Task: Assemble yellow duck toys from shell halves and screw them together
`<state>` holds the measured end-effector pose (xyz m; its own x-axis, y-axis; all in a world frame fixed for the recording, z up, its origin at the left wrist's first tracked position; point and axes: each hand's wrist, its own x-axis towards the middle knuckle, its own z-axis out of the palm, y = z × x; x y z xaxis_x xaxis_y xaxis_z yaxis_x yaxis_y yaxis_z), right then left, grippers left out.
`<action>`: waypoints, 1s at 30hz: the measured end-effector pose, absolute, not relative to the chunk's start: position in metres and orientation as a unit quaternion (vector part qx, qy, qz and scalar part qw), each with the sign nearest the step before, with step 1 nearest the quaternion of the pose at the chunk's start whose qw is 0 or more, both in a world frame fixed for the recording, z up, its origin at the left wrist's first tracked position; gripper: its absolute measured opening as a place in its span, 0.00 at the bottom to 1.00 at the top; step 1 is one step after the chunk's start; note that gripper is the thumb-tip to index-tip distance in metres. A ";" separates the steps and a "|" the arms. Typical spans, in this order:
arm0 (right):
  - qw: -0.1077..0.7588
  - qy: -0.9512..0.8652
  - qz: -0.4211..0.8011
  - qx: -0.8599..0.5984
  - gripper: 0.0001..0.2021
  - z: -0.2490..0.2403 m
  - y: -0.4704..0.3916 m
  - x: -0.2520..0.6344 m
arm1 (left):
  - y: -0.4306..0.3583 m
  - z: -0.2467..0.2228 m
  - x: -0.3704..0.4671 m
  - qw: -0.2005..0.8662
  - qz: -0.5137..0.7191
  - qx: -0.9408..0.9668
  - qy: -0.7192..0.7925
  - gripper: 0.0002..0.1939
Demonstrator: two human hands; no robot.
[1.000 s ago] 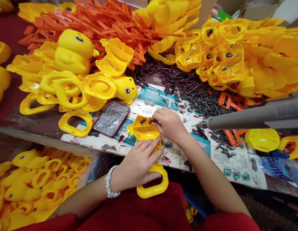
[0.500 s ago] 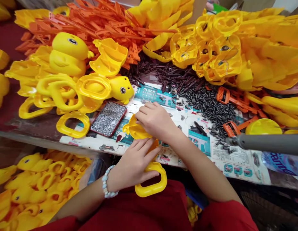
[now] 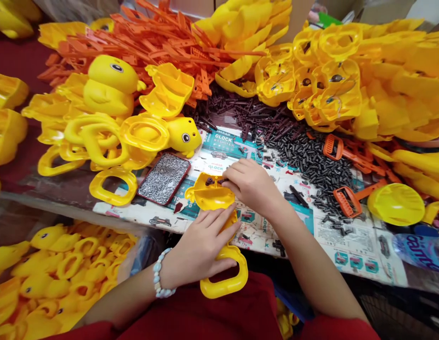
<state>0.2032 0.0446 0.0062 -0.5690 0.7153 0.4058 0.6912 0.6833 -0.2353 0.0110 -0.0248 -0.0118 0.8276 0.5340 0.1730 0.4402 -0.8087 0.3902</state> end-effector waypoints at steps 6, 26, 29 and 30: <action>0.270 -0.878 0.004 -0.396 0.16 0.013 0.040 0.202 | -0.028 0.004 0.003 0.152 0.169 0.944 0.241 0.38; 0.407 -0.755 -0.015 -0.515 0.11 0.000 0.035 0.231 | 0.279 0.146 -0.001 -0.060 0.177 0.785 0.591 0.13; 0.433 -0.750 0.024 -0.499 0.11 0.012 0.029 0.225 | 0.223 0.164 -0.038 -0.091 0.297 0.761 0.569 0.14; 0.444 -0.748 0.040 -0.491 0.10 0.018 0.024 0.219 | 0.196 0.161 -0.048 -0.091 0.329 0.757 0.558 0.15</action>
<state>0.2189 0.0245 0.0176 -0.1229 0.7710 0.6249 0.6999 0.5137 -0.4962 -0.0475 0.1960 0.1611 0.1611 0.7841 0.5993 0.9035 -0.3616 0.2302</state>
